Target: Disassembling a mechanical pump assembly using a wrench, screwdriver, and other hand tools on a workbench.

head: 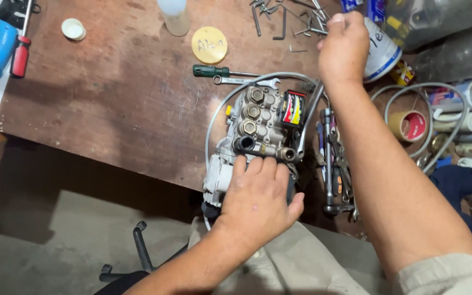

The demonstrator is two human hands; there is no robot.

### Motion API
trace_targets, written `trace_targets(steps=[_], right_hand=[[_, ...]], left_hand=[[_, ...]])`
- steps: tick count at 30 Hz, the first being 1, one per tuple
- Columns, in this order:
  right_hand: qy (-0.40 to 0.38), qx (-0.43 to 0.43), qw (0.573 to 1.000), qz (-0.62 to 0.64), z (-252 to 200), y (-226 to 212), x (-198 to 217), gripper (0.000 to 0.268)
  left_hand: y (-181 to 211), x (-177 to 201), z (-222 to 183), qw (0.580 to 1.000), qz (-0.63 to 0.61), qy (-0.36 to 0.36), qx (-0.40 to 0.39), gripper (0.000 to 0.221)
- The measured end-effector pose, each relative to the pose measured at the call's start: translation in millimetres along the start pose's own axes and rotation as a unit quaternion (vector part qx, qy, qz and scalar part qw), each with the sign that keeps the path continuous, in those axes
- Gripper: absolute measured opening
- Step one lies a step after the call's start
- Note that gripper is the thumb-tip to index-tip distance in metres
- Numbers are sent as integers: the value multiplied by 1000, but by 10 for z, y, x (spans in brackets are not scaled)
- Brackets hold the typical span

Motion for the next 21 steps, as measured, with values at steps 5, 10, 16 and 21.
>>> trace_targets(steps=[5, 10, 16, 21], right_hand=[[52, 79, 993, -73, 53, 83, -17, 49], [39, 56, 994, -85, 22, 33, -7, 52], [-5, 13, 997, -75, 3, -161, -19, 53], [-40, -35, 996, -66, -70, -313, 51, 50]], left_hand=[[-12, 22, -6, 999, -38, 37, -7, 35], [-11, -20, -29, 999, -52, 4, 5, 38], [3, -20, -28, 999, -32, -17, 18, 44], [1, -28, -22, 999, -32, -17, 17, 46]])
Point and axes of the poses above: each hand's wrist, its own z-axis towards the middle knuckle, its own x-axis out of the back of the hand, y = z × x, the point moved 1 cm from there along z, towards the middle knuckle, and after that the axes turned 12 degrees about -z, right-handed, at the moved point
